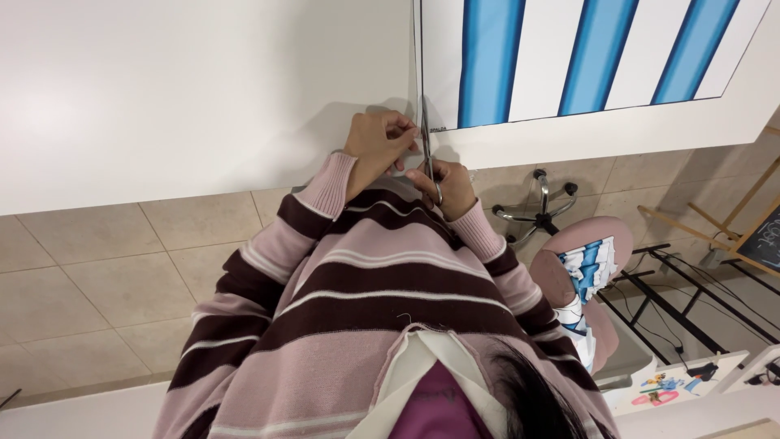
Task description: The person cuts a large printed fabric sheet featuring an Argentina soccer jersey design using scissors. They smooth the fabric on a white table, cut along printed outlines to separate sections, and move cut pieces aside.
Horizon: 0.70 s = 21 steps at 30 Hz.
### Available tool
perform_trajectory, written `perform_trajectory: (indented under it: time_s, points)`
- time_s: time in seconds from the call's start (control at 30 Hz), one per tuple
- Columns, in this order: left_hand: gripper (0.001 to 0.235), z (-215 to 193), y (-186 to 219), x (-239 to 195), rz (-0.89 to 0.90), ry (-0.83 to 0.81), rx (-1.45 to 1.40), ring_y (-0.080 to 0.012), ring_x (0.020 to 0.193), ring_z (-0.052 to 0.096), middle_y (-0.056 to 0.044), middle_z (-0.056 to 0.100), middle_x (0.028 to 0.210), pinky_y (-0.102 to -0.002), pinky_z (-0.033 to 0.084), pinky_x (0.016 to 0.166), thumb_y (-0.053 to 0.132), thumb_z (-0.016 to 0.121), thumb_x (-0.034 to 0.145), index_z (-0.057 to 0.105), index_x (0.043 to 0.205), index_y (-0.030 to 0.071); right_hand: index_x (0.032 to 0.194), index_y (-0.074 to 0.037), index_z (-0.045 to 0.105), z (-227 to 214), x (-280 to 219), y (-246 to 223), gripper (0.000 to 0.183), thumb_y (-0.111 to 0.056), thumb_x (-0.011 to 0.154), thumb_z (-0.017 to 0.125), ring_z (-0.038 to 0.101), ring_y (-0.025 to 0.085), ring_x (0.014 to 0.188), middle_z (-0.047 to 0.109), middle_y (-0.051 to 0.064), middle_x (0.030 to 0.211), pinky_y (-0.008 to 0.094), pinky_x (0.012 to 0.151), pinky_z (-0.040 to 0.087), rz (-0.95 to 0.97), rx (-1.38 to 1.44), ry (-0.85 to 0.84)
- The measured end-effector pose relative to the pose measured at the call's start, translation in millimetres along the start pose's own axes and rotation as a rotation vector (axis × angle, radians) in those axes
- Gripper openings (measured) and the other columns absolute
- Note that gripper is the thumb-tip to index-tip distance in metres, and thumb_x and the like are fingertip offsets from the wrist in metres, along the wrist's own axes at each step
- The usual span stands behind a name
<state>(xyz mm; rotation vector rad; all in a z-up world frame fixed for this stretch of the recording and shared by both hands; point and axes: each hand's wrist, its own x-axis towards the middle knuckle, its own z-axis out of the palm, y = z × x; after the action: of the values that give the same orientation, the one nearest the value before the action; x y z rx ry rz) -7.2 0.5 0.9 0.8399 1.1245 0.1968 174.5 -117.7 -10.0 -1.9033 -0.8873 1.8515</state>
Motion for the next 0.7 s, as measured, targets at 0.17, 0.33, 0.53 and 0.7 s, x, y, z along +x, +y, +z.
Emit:
perform_trajectory:
  time_s: [0.17, 0.33, 0.53, 0.7]
  points:
    - [0.021, -4, 2, -2, 0.029, 0.014, 0.050, -0.0083, 0.048, 0.065, -0.007, 0.076, 0.074, -0.023, 0.052, 0.042, 0.018, 0.067, 0.096, 0.074, 0.100, -0.002, 0.079, -0.001, 0.064, 2, 0, -8, 0.039, -0.036, 0.091, 0.077, 0.053, 0.010, 0.041, 0.057, 0.002, 0.054, 0.025, 0.039, 0.041, 0.058, -0.049, 0.015]
    - [0.020, -4, -1, 0, 0.055, 0.005, 0.109, -0.0082, 0.046, 0.065, -0.006, 0.075, 0.070, -0.023, 0.053, 0.045, 0.017, 0.067, 0.096, 0.074, 0.100, -0.001, 0.076, 0.000, 0.064, -1, 8, -10, 0.043, -0.037, 0.093, 0.076, 0.056, 0.010, 0.044, 0.061, 0.002, 0.058, 0.025, 0.041, 0.044, 0.023, 0.022, -0.004]
    - [0.019, -6, -7, 2, 0.098, 0.014, 0.090, -0.0097, 0.047, 0.064, -0.006, 0.075, 0.069, -0.024, 0.053, 0.046, 0.015, 0.068, 0.095, 0.075, 0.097, -0.002, 0.078, 0.000, 0.066, -3, 22, -17, 0.041, -0.038, 0.093, 0.075, 0.058, 0.010, 0.047, 0.063, 0.003, 0.065, 0.025, 0.041, 0.045, 0.012, 0.076, -0.007]
    - [0.019, -10, 0, 0, 0.102, 0.020, 0.196, -0.0109, 0.047, 0.065, -0.008, 0.074, 0.068, -0.026, 0.053, 0.049, 0.018, 0.069, 0.093, 0.077, 0.096, 0.001, 0.077, 0.000, 0.066, -2, 23, -22, 0.042, -0.038, 0.093, 0.074, 0.057, 0.010, 0.046, 0.061, 0.003, 0.062, 0.025, 0.042, 0.045, 0.019, 0.032, 0.009]
